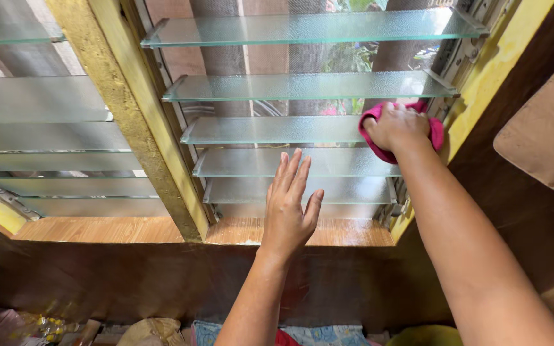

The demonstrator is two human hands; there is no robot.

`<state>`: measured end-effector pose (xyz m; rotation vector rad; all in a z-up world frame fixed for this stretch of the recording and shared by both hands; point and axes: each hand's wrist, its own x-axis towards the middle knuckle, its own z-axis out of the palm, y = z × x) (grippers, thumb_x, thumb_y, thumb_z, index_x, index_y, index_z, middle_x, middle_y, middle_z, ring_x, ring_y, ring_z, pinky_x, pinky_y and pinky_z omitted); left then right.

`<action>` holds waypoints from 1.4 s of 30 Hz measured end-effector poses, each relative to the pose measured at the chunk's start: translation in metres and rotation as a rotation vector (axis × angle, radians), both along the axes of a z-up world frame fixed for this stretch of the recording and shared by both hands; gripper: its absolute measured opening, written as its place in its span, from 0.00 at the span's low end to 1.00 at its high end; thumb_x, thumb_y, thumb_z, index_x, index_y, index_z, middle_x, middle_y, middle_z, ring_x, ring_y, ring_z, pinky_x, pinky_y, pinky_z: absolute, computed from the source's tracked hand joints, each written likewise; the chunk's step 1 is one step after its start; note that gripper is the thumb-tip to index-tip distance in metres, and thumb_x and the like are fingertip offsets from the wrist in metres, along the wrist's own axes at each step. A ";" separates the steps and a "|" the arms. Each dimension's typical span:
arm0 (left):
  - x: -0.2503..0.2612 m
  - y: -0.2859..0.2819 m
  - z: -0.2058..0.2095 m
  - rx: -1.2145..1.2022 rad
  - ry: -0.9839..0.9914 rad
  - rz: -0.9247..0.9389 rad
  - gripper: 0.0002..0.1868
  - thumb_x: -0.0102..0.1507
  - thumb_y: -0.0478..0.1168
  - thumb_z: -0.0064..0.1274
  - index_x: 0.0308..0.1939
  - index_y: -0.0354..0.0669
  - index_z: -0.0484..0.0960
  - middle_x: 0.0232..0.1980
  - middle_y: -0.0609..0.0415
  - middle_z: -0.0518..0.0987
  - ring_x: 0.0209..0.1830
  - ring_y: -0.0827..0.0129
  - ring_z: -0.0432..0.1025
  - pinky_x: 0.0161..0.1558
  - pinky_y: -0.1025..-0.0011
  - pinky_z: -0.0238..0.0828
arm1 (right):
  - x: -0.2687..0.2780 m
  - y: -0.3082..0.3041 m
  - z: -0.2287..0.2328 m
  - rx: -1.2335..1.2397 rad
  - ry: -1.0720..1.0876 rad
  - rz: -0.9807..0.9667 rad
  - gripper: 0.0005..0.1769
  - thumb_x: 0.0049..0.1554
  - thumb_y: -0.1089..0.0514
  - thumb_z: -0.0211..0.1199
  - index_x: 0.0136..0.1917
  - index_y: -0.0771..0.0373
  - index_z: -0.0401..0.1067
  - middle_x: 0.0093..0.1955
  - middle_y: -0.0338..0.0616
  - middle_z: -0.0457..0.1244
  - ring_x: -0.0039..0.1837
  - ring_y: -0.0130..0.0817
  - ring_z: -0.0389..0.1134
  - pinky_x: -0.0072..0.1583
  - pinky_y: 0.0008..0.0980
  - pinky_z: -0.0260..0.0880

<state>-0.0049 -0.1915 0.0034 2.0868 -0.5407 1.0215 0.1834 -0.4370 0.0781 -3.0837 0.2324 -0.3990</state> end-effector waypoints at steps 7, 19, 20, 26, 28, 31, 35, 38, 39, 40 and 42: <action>0.001 0.013 -0.003 -0.002 0.028 0.048 0.33 0.64 0.40 0.58 0.73 0.41 0.69 0.77 0.42 0.66 0.81 0.43 0.53 0.72 0.48 0.53 | 0.000 -0.001 0.010 -0.088 0.087 -0.013 0.42 0.59 0.30 0.45 0.71 0.62 0.70 0.71 0.58 0.64 0.71 0.53 0.65 0.72 0.56 0.56; 0.000 0.002 -0.004 0.002 0.025 0.023 0.33 0.64 0.41 0.58 0.73 0.41 0.69 0.79 0.44 0.65 0.82 0.44 0.54 0.73 0.49 0.54 | -0.024 -0.010 -0.022 -0.114 -0.369 0.124 0.36 0.59 0.38 0.50 0.65 0.68 0.73 0.60 0.64 0.68 0.62 0.57 0.69 0.67 0.57 0.58; 0.003 0.002 -0.004 0.005 0.022 0.024 0.33 0.64 0.41 0.58 0.73 0.41 0.69 0.79 0.44 0.65 0.82 0.44 0.54 0.73 0.49 0.54 | -0.027 -0.011 -0.029 -0.127 -0.484 0.140 0.35 0.58 0.39 0.53 0.65 0.70 0.73 0.59 0.64 0.69 0.60 0.58 0.69 0.66 0.56 0.58; 0.018 -0.002 -0.001 0.005 0.017 0.006 0.34 0.64 0.41 0.59 0.73 0.41 0.69 0.79 0.43 0.64 0.82 0.44 0.54 0.73 0.49 0.55 | -0.057 -0.017 -0.053 -0.209 -0.812 0.271 0.30 0.60 0.41 0.57 0.60 0.70 0.73 0.59 0.60 0.69 0.60 0.53 0.69 0.63 0.50 0.60; 0.020 -0.003 0.000 -0.009 -0.001 -0.004 0.33 0.65 0.41 0.59 0.74 0.41 0.69 0.79 0.44 0.64 0.83 0.44 0.54 0.75 0.49 0.55 | -0.062 -0.017 -0.047 -0.155 -0.644 0.222 0.28 0.60 0.42 0.56 0.59 0.68 0.74 0.58 0.59 0.69 0.60 0.54 0.69 0.64 0.51 0.62; 0.022 -0.004 0.003 -0.005 -0.003 0.006 0.33 0.64 0.41 0.59 0.73 0.41 0.69 0.78 0.44 0.65 0.82 0.43 0.54 0.73 0.48 0.55 | -0.053 -0.003 -0.026 -0.158 -0.415 0.120 0.30 0.59 0.39 0.55 0.57 0.67 0.75 0.57 0.62 0.69 0.59 0.55 0.70 0.64 0.52 0.62; 0.024 -0.002 0.001 -0.010 0.012 0.003 0.33 0.64 0.41 0.59 0.73 0.40 0.69 0.79 0.43 0.64 0.82 0.43 0.53 0.73 0.48 0.54 | -0.026 0.011 0.002 -0.062 -0.140 0.059 0.35 0.57 0.35 0.52 0.61 0.67 0.74 0.60 0.65 0.67 0.63 0.58 0.69 0.65 0.57 0.60; 0.026 0.003 -0.002 -0.009 0.015 0.015 0.33 0.64 0.40 0.59 0.73 0.40 0.69 0.79 0.43 0.64 0.82 0.43 0.53 0.73 0.48 0.54 | -0.008 0.010 0.019 0.057 0.032 0.022 0.39 0.55 0.32 0.53 0.62 0.66 0.74 0.66 0.63 0.65 0.67 0.57 0.66 0.67 0.54 0.62; 0.026 0.004 -0.004 -0.012 0.018 0.016 0.33 0.64 0.40 0.59 0.73 0.40 0.69 0.79 0.43 0.64 0.82 0.43 0.54 0.73 0.49 0.54 | -0.002 0.010 0.023 0.081 0.111 0.012 0.40 0.55 0.32 0.53 0.62 0.67 0.75 0.67 0.62 0.65 0.68 0.57 0.67 0.67 0.53 0.64; 0.026 0.005 -0.005 -0.016 0.021 0.016 0.33 0.64 0.40 0.59 0.73 0.40 0.69 0.79 0.43 0.64 0.82 0.43 0.54 0.73 0.49 0.54 | 0.005 0.009 0.028 0.104 0.190 0.002 0.41 0.55 0.32 0.53 0.63 0.68 0.75 0.68 0.61 0.65 0.68 0.57 0.68 0.67 0.52 0.65; 0.028 0.004 -0.007 -0.013 0.015 0.016 0.33 0.64 0.41 0.59 0.73 0.40 0.69 0.79 0.43 0.64 0.82 0.43 0.54 0.73 0.49 0.54 | 0.016 0.006 0.036 0.155 0.289 0.000 0.42 0.55 0.31 0.53 0.62 0.71 0.76 0.67 0.63 0.66 0.66 0.58 0.69 0.67 0.50 0.68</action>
